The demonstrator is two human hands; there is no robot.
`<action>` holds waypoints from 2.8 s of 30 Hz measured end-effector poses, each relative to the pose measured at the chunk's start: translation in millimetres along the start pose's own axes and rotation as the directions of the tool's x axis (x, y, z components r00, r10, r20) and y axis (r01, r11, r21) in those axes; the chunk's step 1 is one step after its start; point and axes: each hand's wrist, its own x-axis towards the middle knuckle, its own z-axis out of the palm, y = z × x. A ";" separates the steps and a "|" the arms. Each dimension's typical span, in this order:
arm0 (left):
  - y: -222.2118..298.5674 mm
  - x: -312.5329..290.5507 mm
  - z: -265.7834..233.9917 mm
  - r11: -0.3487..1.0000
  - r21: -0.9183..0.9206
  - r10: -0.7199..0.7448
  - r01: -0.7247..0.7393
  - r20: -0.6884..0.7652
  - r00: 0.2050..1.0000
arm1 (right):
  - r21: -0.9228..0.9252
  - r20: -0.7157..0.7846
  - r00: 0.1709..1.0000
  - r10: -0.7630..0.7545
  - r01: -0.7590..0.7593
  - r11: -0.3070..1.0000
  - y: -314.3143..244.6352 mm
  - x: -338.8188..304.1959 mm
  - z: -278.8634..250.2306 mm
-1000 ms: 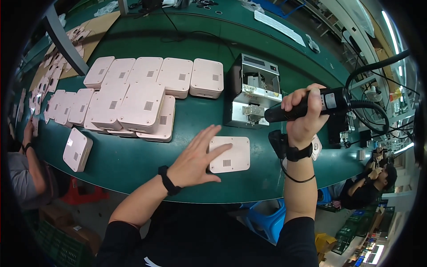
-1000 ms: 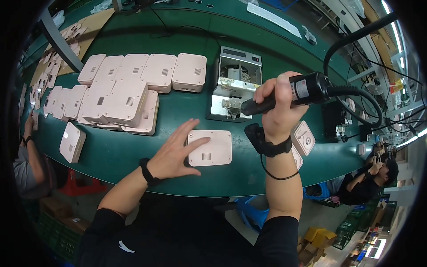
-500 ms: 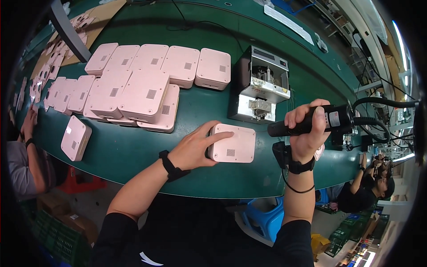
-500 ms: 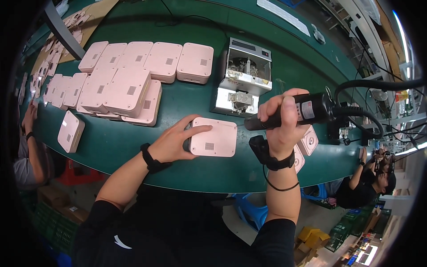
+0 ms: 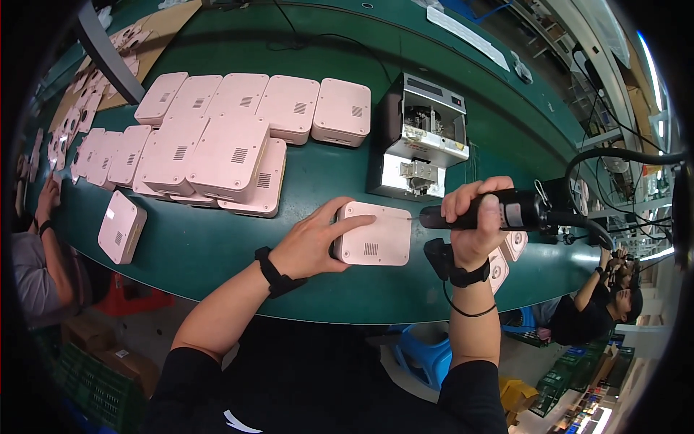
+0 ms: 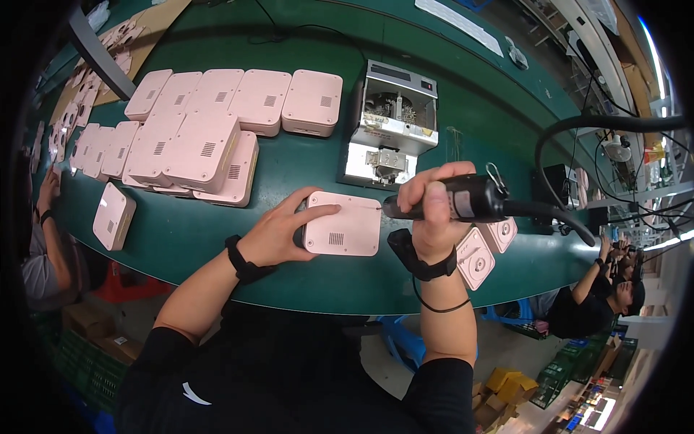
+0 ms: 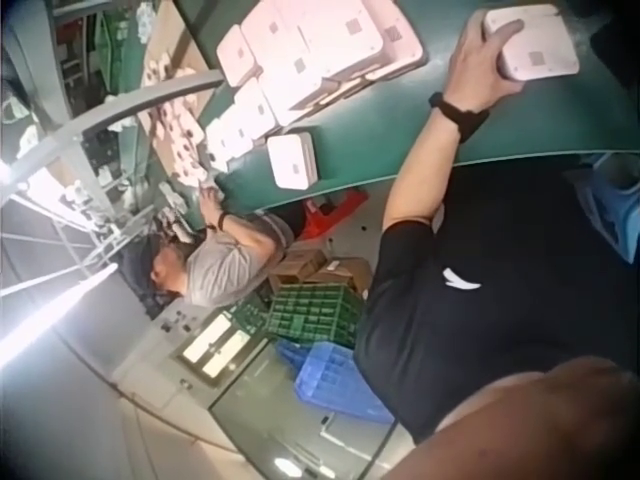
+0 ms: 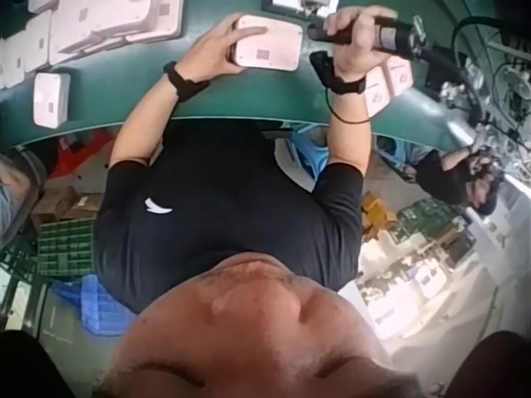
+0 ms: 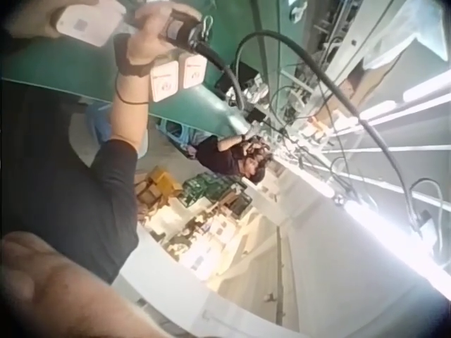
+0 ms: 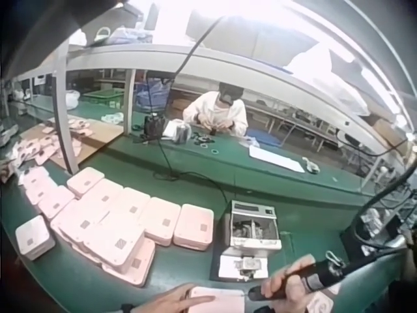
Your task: The person picks up a pink box, places it on the table, and uses a power screwdriver to drive screws into it. They then set the box aside and repeat the process with another pink box.
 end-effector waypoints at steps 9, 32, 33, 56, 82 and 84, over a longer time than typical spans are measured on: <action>4.7 11.4 6.2 1.000 0.022 -0.004 0.004 0.001 1.000 | 0.027 -0.093 0.992 -0.089 0.092 0.995 -23.4 36.0 12.3; 4.2 17.3 9.6 1.000 0.022 0.006 -0.005 -0.017 1.000 | -0.021 -0.065 0.998 0.027 -0.029 0.999 -2.6 30.1 26.4; 3.8 17.8 9.8 1.000 0.028 0.008 -0.007 -0.017 1.000 | -0.023 -0.061 0.998 0.021 -0.023 0.999 -3.2 30.3 25.6; 25.8 38.5 0.5 0.871 0.475 0.118 -0.124 0.044 0.992 | 0.020 -0.119 0.992 -0.052 0.055 0.998 -7.4 19.4 19.5; 30.4 41.7 7.4 0.942 0.205 0.329 -0.266 -0.400 0.855 | 0.232 -0.023 0.992 -0.122 0.124 0.965 -59.1 -5.5 34.9; 32.3 41.1 7.2 0.937 0.212 0.342 -0.277 -0.408 0.846 | 0.240 -0.007 0.992 -0.127 0.125 0.963 -64.3 -8.1 35.7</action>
